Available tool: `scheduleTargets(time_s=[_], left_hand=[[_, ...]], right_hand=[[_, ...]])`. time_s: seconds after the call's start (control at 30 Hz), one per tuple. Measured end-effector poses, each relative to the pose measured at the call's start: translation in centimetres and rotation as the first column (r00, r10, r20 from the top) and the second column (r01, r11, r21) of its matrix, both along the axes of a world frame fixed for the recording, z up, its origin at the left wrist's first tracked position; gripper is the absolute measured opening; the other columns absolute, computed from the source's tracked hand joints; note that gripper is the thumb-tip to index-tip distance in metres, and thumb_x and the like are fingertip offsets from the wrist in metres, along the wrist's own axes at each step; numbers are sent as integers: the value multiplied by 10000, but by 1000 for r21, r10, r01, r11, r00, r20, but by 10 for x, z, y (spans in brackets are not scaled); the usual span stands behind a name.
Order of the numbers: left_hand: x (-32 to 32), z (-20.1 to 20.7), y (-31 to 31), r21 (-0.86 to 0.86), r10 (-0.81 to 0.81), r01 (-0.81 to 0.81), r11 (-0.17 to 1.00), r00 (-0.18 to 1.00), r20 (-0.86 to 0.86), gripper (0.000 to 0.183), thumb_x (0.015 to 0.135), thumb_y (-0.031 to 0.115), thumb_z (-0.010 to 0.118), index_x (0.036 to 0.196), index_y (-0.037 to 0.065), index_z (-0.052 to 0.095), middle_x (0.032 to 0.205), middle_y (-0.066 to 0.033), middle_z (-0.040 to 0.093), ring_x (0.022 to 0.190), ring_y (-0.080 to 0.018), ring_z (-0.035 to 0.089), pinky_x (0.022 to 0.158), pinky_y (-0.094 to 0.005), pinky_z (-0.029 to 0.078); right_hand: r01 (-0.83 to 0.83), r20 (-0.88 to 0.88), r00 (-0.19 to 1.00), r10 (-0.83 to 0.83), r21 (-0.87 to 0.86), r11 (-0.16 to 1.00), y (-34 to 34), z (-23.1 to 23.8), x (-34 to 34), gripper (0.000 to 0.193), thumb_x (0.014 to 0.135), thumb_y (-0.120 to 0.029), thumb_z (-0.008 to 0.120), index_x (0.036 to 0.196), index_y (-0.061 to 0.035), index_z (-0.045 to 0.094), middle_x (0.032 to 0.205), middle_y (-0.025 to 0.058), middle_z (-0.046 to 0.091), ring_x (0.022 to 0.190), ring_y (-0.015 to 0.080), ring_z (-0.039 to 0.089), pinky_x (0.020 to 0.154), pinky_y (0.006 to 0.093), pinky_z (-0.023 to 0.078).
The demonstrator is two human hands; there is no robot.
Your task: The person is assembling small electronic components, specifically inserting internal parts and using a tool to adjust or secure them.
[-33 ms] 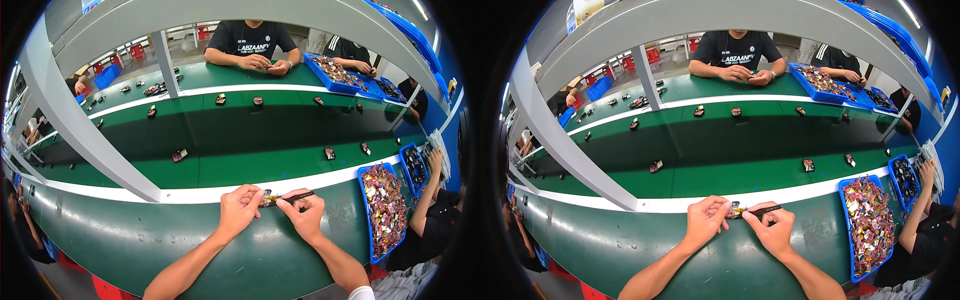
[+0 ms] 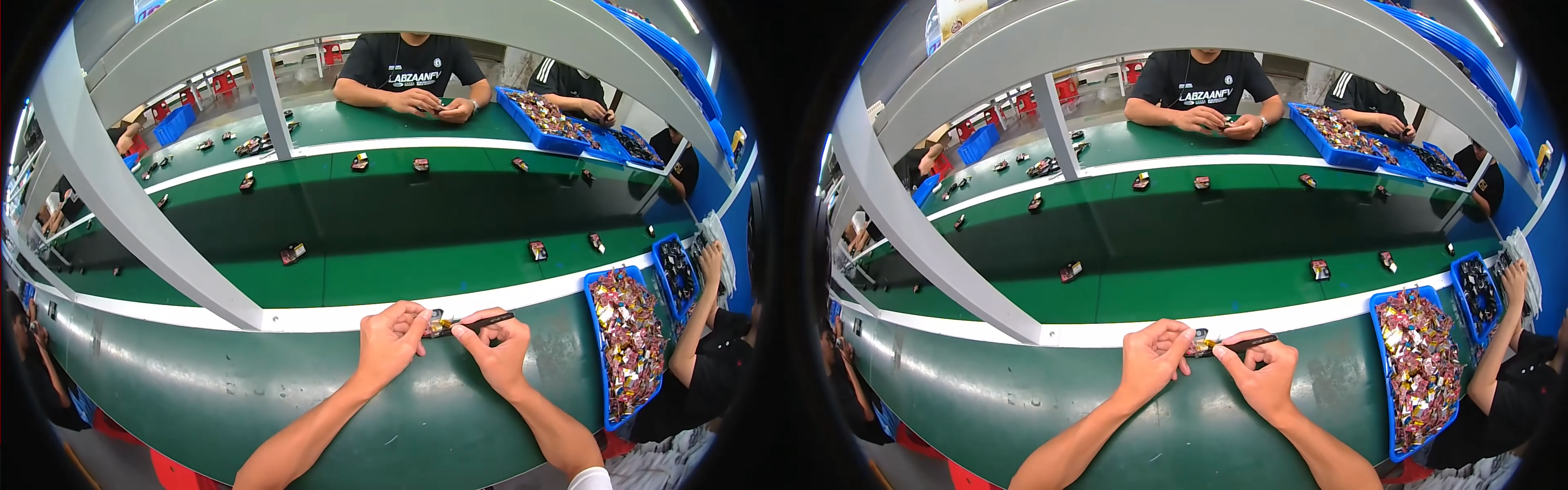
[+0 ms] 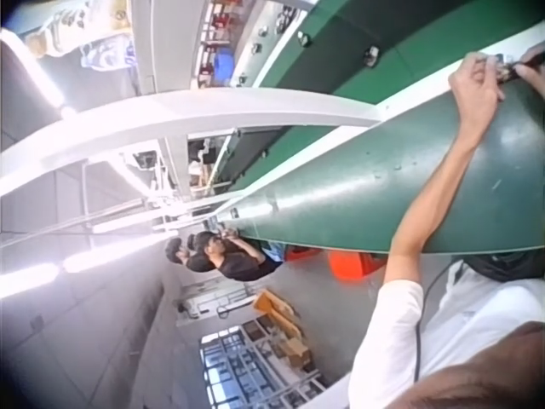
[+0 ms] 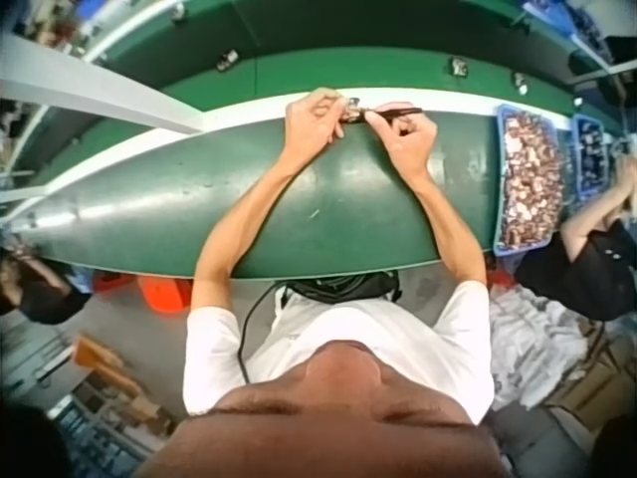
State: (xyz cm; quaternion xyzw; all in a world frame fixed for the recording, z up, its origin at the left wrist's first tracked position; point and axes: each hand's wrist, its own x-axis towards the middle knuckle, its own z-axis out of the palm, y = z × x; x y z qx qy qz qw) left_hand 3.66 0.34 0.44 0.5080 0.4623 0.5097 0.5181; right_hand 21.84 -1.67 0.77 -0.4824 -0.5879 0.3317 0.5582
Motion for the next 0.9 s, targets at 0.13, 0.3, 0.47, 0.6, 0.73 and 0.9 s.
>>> scheduleTargets(time_s=[0.13, 0.3, 0.47, 0.6, 0.73, 0.9], left_hand=[[2, 1, -2, -5, 11, -11, 1000, 1000, -8, 157, 942, 105, 677, 952, -51, 688, 690, -77, 688, 501, -98, 606, 462, -239, 462], [1, -1, -2, 28, -22, 23, 999, 999, -41, 165, 950, 106, 674, 986, -54, 690, 748, -85, 702, 532, -109, 645, 414, -219, 437], [2, -2, -2, 60, -37, 37, 997, 999, -6, 166, 953, 109, 675, 1006, -47, 697, 750, -87, 705, 537, -111, 648, 422, -220, 449], [3, -2, -2, 122, -36, 40, 992, 999, -40, 160, 955, 109, 675, 1007, -40, 703, 743, -85, 706, 549, -111, 655, 427, -220, 459], [3, -3, -3, 160, -17, 31, 987, 996, -93, 156, 952, 104, 677, 1002, -41, 705, 736, -83, 705, 551, -108, 655, 430, -219, 465], [4, -4, -4, 199, -8, 28, 980, 995, -101, 142, 944, 82, 680, 1003, -44, 704, 729, -84, 703, 547, -106, 652, 435, -221, 466]], right_hand=[[8, 55, 998, -8, 12, 1000, -1, 2, 2, 120, 812, 9, 792, 892, 32, 705, 792, 20, 710, 484, -21, 422, 449, 168, 300], [-53, -92, 995, 45, -91, 994, 0, 6, 2, 136, 815, 11, 793, 906, 36, 694, 811, 32, 712, 537, -13, 475, 470, 165, 325], [-137, -280, 959, 49, -305, 942, 4, 14, 6, 128, 841, -11, 777, 918, 35, 684, 789, 53, 711, 604, 24, 573, 476, 171, 364], [-126, -269, 962, 39, -315, 941, 3, 18, 2, 112, 841, -34, 773, 895, 6, 683, 718, 35, 685, 517, 15, 491, 440, 179, 310], [-130, -277, 960, 42, -310, 942, 3, 15, 1, 113, 842, -34, 772, 899, 3, 681, 748, 57, 709, 521, 16, 501, 443, 179, 315], [-157, -263, 962, 66, -344, 926, 3, 16, 7, 127, 859, -64, 773, 922, 9, 690, 809, 72, 739, 669, 36, 648, 472, 168, 368]])
